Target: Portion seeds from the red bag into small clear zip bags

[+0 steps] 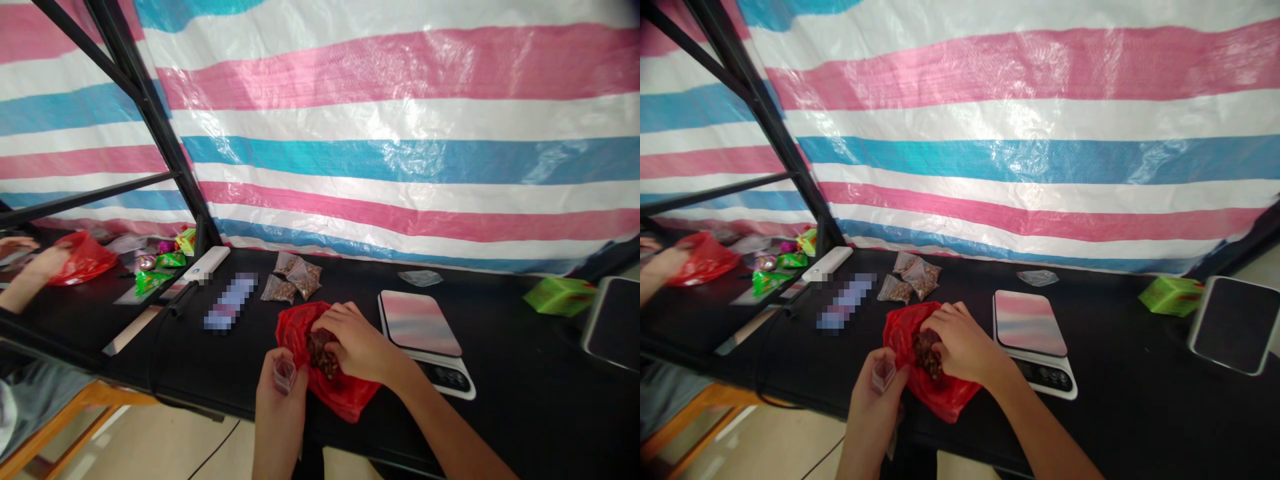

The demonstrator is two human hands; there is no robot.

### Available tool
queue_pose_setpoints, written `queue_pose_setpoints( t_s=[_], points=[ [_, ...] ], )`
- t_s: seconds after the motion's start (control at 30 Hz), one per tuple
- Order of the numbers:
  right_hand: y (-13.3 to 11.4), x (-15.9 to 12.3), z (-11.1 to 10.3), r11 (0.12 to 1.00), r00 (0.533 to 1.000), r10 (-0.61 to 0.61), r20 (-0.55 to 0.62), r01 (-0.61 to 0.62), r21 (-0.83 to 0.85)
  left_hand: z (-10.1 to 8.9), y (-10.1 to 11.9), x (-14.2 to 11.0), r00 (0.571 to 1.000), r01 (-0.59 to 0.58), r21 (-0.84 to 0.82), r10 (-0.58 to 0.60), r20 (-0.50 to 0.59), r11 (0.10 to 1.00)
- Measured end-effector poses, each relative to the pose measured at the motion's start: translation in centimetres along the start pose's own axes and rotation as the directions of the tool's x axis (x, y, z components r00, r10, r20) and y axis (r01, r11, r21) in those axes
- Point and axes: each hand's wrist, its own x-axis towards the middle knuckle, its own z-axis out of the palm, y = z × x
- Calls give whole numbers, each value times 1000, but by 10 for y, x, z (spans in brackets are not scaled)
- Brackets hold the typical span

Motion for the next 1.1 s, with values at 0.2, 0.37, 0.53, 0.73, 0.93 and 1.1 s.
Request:
queue_pose_setpoints(
  t_s=[0.2,0.37,0.53,0.73,0.93,1.1],
  points=[
    [2,-1,-4,999,1000,1,0,-1,35,-6,4,-3,987,119,-170,-99,124,978],
    [6,-4,-11,997,999,49,11,-50,64,-32,15,13,971,166,-94,-146,191,982],
    [10,-6,-19,989,992,117,-40,-113,96,-51,57,53,975,-218,297,197,98,930],
    [24,-6,-26,975,969,157,-192,-120,189,8,101,123,674,-537,180,291,679,824],
    [34,-5,-29,954,897,191,-399,-73,292,57,81,165,337,-477,55,124,933,877],
    [32,-2,-24,982,876,177,-449,-125,144,83,57,151,235,-368,-28,123,964,930]
  ],
)
